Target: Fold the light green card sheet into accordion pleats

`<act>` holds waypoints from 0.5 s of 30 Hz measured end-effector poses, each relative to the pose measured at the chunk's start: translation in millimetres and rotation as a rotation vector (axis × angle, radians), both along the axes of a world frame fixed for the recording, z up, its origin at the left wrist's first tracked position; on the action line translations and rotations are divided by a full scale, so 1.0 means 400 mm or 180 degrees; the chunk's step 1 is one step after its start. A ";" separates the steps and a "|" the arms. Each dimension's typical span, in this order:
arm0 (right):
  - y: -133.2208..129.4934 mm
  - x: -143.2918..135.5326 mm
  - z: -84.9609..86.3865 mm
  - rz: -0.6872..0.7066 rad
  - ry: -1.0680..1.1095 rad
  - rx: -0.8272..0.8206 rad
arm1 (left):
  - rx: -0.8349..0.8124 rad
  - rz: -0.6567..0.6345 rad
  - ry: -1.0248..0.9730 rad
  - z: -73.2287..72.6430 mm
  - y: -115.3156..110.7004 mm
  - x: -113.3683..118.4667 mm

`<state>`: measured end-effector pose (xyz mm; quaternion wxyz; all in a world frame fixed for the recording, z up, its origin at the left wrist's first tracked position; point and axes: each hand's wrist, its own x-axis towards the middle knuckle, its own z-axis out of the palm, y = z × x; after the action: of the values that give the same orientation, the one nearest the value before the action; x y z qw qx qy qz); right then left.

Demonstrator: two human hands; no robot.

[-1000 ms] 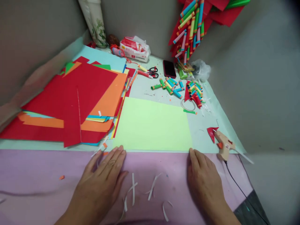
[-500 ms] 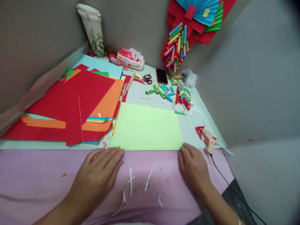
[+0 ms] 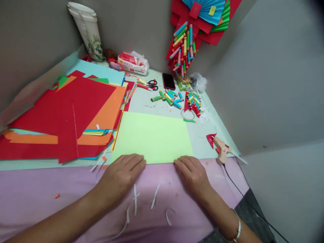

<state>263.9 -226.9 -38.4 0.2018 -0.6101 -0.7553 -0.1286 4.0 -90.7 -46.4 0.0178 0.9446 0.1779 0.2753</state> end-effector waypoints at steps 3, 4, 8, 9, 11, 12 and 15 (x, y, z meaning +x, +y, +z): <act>0.001 0.009 -0.002 -0.0001 0.0021 -0.0001 | 0.0039 -0.0005 0.0007 -0.003 0.003 0.000; 0.003 0.010 -0.003 0.0018 0.0016 0.0011 | 0.0083 -0.0022 -0.0018 -0.001 0.005 0.002; 0.012 0.010 0.000 0.0096 -0.0055 0.0015 | 0.0239 -0.0115 -0.0096 0.020 0.012 0.013; 0.014 0.009 0.008 0.0093 -0.0090 0.0032 | 0.0263 -0.0129 -0.0086 0.032 0.013 0.015; 0.014 0.004 0.042 0.0055 -0.0188 0.0133 | 0.0304 -0.0137 -0.0079 0.068 0.013 0.015; 0.012 0.001 0.070 0.0011 -0.0236 0.0210 | 0.0311 -0.0134 -0.0077 0.093 0.012 0.013; -0.003 -0.006 0.199 -0.0202 -0.0244 0.0362 | 0.0103 0.0008 -0.0144 0.193 0.005 -0.006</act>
<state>261.5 -228.2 41.1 0.2029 -0.6159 -0.7342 -0.2009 1.8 -88.5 30.7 0.0062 0.9380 0.1741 0.2995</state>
